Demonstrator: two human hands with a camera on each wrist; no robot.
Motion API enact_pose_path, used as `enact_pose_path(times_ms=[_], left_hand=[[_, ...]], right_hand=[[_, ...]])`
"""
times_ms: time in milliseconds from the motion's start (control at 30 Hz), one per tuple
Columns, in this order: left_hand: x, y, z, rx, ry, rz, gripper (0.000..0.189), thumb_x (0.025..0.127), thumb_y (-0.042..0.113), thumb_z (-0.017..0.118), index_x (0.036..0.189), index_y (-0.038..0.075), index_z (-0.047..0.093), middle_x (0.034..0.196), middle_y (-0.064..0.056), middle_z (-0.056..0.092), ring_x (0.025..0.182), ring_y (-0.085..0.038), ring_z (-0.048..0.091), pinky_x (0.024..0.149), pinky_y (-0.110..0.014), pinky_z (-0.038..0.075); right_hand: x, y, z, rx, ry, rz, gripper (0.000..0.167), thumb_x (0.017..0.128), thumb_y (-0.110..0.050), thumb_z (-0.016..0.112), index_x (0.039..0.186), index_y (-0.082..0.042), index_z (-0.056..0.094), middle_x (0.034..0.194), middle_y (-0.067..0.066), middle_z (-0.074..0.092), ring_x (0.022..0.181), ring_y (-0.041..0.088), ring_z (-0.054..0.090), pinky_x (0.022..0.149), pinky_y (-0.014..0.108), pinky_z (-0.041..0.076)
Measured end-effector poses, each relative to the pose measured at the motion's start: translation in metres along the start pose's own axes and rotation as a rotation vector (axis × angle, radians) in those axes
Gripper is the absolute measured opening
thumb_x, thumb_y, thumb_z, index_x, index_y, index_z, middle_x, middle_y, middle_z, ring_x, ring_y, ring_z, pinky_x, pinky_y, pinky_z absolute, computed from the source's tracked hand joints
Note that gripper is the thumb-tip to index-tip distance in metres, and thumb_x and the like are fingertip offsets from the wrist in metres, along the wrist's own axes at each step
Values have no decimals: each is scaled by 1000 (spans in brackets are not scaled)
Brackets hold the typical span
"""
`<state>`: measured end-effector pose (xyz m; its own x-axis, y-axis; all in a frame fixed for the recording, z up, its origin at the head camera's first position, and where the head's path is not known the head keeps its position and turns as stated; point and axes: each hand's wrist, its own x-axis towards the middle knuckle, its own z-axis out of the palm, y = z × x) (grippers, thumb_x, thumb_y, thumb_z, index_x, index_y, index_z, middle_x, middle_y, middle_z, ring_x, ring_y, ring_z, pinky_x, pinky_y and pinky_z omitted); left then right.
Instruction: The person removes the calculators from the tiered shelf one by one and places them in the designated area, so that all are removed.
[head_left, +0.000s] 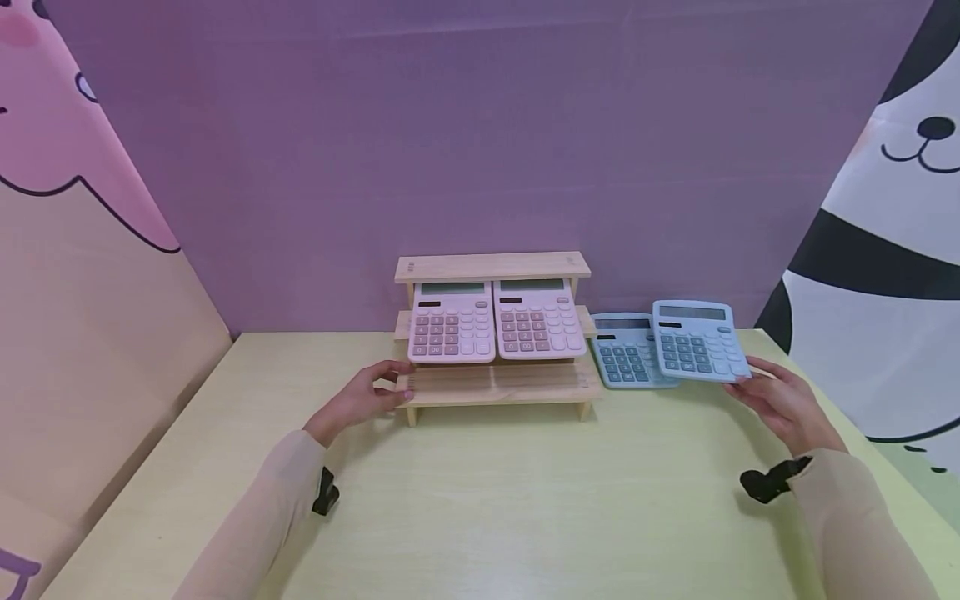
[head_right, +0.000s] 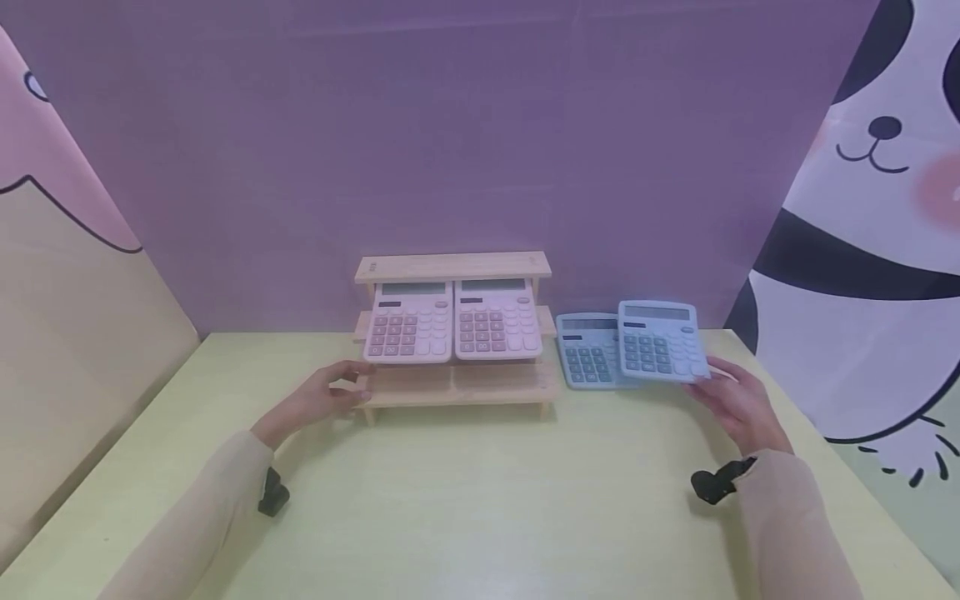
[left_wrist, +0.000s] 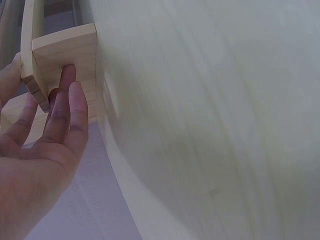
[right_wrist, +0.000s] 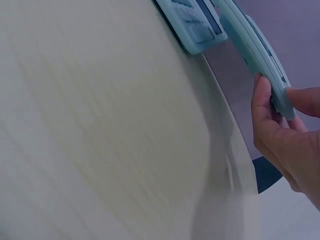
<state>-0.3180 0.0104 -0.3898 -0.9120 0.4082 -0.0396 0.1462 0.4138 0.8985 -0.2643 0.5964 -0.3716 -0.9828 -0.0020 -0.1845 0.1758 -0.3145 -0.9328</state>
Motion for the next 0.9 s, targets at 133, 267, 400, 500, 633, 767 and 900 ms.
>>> enact_pose_path(times_ms=[133,267,400,500,633,767,900], left_hand=[[-1,0,0,-15,-3,9,52,87,16,63,133,5,42,124,-20,41,93,-24,59,80,-41,54],[-1,0,0,-7,-2,8,51,87,18,63,132,6,43,124,-20,41,92,-24,59,79,-39,54],[1,-3,0,7,-1,4,51,86,19,64,132,6,43,123,-20,42,93,-23,59,79,-37,54],[1,-1,0,7,-1,1,51,86,18,64,132,6,43,123,-20,42,94,-24,59,79,-37,54],[2,-2,0,7,5,-3,51,86,18,65,131,8,44,123,-18,42,95,-25,59,79,-37,54],[4,-5,0,7,8,-4,51,85,18,65,131,9,45,123,-18,42,94,-25,59,78,-36,55],[3,-5,0,8,6,1,50,86,18,64,131,8,45,123,-19,41,94,-25,59,79,-37,54]], right_hand=[[2,2,-7,46,4,-11,74,88,6,52,145,-19,13,94,-6,62,84,14,64,81,31,54],[3,3,-12,74,10,-19,63,86,8,53,137,-18,26,91,-4,63,83,15,64,79,30,54],[2,3,-18,87,8,-17,48,85,10,53,123,-17,43,90,-4,63,82,16,63,79,30,54],[1,1,-22,105,8,-10,35,84,12,54,105,-16,53,89,-2,63,82,16,63,78,31,55],[1,-3,-26,73,42,41,72,84,10,55,141,-26,28,86,-5,62,80,14,63,81,31,54],[2,-5,-32,45,72,88,94,85,7,56,146,-19,-10,83,-7,61,79,12,62,83,30,53],[3,-4,-38,41,80,113,97,84,5,59,145,-21,-12,82,-7,60,79,12,62,84,30,53]])
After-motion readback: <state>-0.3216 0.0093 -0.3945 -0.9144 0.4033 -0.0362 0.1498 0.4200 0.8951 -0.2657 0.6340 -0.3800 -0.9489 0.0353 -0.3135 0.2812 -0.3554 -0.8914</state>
